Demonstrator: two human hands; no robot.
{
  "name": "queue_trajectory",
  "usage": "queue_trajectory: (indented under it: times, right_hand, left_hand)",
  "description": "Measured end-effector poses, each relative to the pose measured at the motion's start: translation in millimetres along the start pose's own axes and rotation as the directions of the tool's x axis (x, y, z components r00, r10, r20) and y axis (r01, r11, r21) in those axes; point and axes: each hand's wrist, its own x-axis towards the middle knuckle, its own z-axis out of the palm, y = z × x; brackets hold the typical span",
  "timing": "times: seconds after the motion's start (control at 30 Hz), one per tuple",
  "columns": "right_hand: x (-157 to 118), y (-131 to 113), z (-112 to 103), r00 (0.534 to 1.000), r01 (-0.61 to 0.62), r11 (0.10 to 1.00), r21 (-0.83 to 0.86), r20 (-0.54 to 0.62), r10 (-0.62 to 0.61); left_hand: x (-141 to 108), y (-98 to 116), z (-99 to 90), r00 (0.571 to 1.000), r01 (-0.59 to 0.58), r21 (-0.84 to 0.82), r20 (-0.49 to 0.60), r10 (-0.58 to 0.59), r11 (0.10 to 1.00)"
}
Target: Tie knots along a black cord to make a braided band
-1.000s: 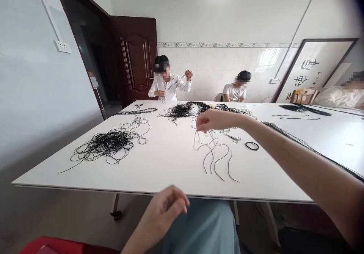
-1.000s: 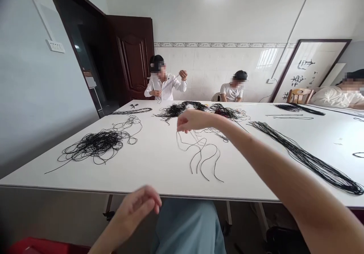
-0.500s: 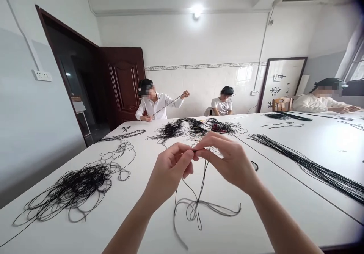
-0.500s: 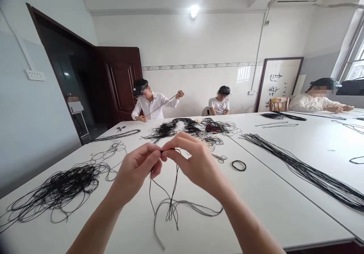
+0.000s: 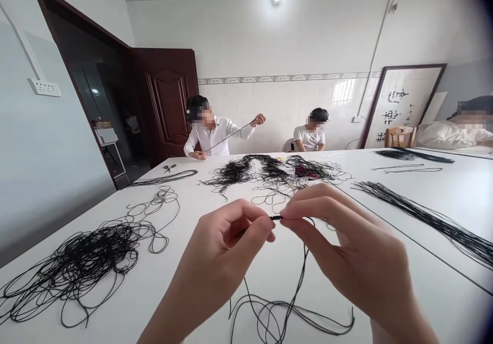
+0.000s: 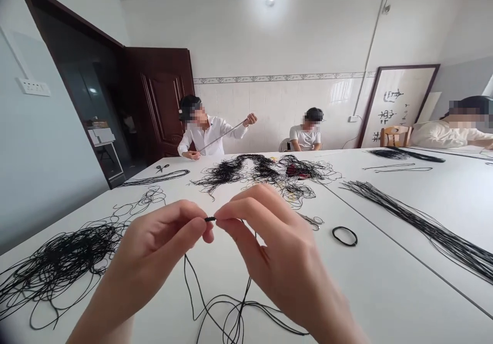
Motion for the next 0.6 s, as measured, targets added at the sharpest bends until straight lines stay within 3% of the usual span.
queue_trajectory:
  times: [0.13,0.3,0.6]
  right_hand:
    - [-2,-6,5,0.998,0.053,0.998,0.013,0.023,-0.053]
    - [-5,-19,7,0.995,0.096,0.995,-0.007,-0.002,-0.096]
    - [-10,-21,9,0.998,0.049,0.998,-0.029,-0.033,-0.050]
  left_hand:
    - [-8,0,-7.4,1.000,-0.016,0.054,-0.017,0.017,0.998]
    - [-18,6,-15.2,0.987,-0.158,0.031,-0.012,0.158,0.987]
    - [-27,2,-9.3,0.931,-0.325,0.275,-0.078,0.357,0.905]
